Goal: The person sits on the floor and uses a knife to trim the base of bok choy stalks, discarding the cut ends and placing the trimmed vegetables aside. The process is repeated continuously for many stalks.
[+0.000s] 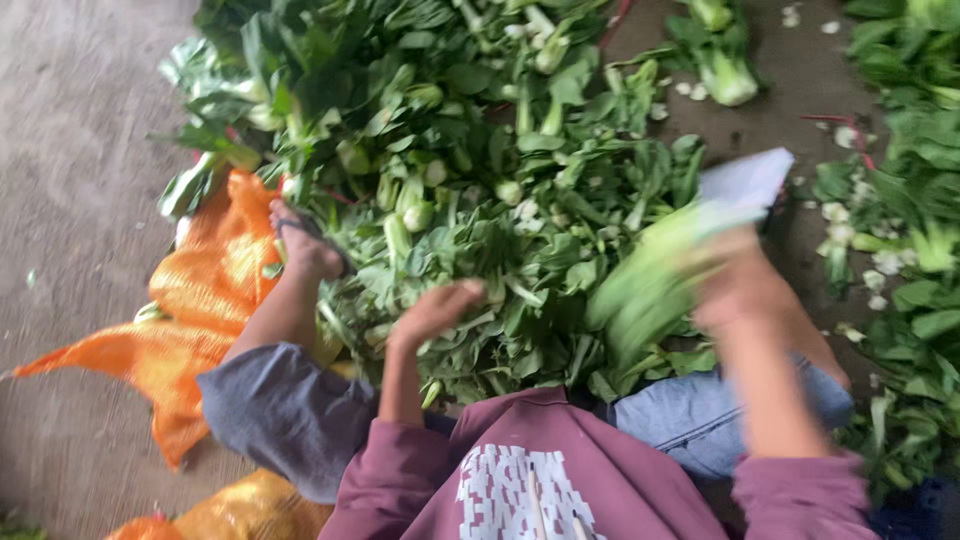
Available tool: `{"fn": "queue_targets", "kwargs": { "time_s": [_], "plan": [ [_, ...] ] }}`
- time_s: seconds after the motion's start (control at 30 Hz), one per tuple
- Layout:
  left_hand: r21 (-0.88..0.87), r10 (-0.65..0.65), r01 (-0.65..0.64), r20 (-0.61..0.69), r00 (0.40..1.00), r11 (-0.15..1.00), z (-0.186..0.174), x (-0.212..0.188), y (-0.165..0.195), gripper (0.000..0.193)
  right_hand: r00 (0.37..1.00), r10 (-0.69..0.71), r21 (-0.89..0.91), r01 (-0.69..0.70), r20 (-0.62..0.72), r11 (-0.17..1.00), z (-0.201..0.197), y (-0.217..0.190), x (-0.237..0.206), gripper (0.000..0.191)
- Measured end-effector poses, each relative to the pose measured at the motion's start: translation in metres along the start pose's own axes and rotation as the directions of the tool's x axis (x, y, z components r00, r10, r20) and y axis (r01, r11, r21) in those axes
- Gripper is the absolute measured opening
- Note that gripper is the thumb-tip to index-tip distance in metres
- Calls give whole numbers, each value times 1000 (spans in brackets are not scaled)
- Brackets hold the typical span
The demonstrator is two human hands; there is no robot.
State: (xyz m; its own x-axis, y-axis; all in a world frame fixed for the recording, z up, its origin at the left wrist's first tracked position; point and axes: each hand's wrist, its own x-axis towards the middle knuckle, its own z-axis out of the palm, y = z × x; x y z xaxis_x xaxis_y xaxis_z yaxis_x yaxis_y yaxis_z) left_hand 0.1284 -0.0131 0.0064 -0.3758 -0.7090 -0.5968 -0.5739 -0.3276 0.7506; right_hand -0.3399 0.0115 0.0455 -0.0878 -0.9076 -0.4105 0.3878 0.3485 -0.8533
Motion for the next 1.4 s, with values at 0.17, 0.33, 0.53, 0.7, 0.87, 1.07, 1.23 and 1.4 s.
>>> {"fn": "queue_targets", "kwargs": {
  "time_s": [0.17, 0.33, 0.53, 0.7, 0.87, 1.07, 1.23, 1.4],
  "plan": [
    [157, 319, -291, -196, 927, 944, 45, 17, 8, 47, 940, -191, 80, 221, -283, 972, -13, -36, 133, 24],
    [-84, 122, -358, -848, 516, 930, -8, 34, -1, 23, 949, -283, 396, 316, -140, 862, -90, -76, 80, 16],
    [97, 86, 35, -970, 229, 995, -55, 56, -44, 45, 980, -194, 456, 196, -52, 868, -122, -33, 46, 20],
    [-60, -227, 289, -778, 587, 955, -52, 66, -55, 58, 980, -200, 418, 190, -22, 888, -69, -44, 54, 20],
    [-421, -207, -116, -645, 736, 900, -90, 54, -63, 42, 988, -145, 227, 154, -55, 962, -22, -41, 52, 16],
    [-561, 186, -659, -674, 715, 500, -45, 43, -6, 46, 987, -56, 201, 25, 151, 979, 48, -13, 48, 47],
    [-452, 454, -576, -356, 817, 681, 38, 20, 74, 41, 953, -126, -38, 142, 277, 989, 133, 28, 20, 75],
    [-469, 632, -715, -353, 690, 519, 80, 14, 108, 73, 880, -189, -194, 296, 435, 935, 152, -4, -5, 56]
  ]
}}
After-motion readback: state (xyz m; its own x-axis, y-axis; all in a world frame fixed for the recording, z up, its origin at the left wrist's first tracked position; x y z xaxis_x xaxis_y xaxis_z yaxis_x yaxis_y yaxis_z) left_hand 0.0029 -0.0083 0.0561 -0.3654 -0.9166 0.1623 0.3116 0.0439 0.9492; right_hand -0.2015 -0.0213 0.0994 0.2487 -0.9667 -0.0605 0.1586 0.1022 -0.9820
